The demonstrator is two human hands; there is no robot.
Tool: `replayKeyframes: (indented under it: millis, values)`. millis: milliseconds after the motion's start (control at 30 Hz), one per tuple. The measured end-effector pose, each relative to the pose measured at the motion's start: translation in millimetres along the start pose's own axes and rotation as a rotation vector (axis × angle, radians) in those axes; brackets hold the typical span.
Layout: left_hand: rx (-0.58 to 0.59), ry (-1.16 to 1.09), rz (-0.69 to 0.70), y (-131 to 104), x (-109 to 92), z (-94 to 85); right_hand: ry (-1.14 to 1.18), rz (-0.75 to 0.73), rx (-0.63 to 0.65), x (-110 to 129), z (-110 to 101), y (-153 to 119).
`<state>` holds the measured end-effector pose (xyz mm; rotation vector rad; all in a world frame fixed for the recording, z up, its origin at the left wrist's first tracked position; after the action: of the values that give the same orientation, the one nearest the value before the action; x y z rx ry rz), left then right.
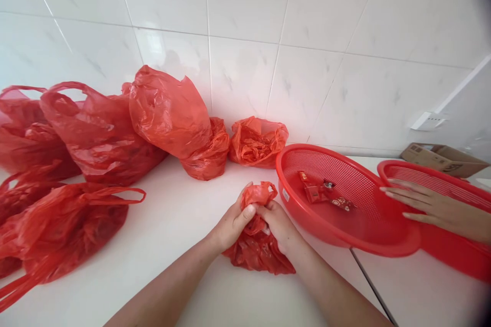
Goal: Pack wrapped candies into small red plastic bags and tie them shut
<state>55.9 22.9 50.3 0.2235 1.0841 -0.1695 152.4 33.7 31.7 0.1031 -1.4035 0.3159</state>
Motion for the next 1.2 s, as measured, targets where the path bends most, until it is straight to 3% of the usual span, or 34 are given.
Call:
replayKeyframes:
  millis: [167, 233, 333, 433, 600, 700, 800, 933, 1200]
  values:
    - [-0.12, 0.56, 0.456, -10, -29, -4.6, 0.003, -0.036, -0.135, 5, -23, 4]
    - [-0.107, 0.694, 0.549, -13, -36, 1.7, -0.016, -0.004, -0.16, 2, -27, 5]
    - [-0.008, 0.724, 0.466, -8, -33, 8.5, -0.017, 0.022, -0.15, 0, -26, 6]
    - [0.014, 0.659, 0.361, -1, -25, 3.6, -0.04, 0.011, -0.105, 0, -23, 6]
    - [-0.166, 0.556, 0.278, 7, -19, -22.6, 0.047, -0.05, 0.122, 8, -11, 1]
    - [-0.216, 0.332, 0.208, 10, -15, -30.3, 0.169, -0.065, 0.241, 14, -4, -5]
    - [-0.087, 0.01, 0.009, 12, 0, -18.8, 0.225, -0.032, 0.322, 16, 2, -10]
    - [-0.046, -0.155, -0.125, 7, 9, -10.7, 0.104, -0.001, 0.288, 18, 0, -11]
    - [-0.106, -0.13, -0.042, 9, -3, -19.0, -0.304, -0.183, 0.139, 28, -11, -7]
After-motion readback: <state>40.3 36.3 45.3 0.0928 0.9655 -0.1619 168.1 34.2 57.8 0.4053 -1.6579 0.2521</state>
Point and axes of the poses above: each hand's wrist, its own y-axis towards the middle knuckle, its own z-axis out of the palm, x = y × z, the point moved 8 cm from there along y, towards the middle knuckle, and after that the axes turned 4 degrees about -y, right-handed, at the moved point
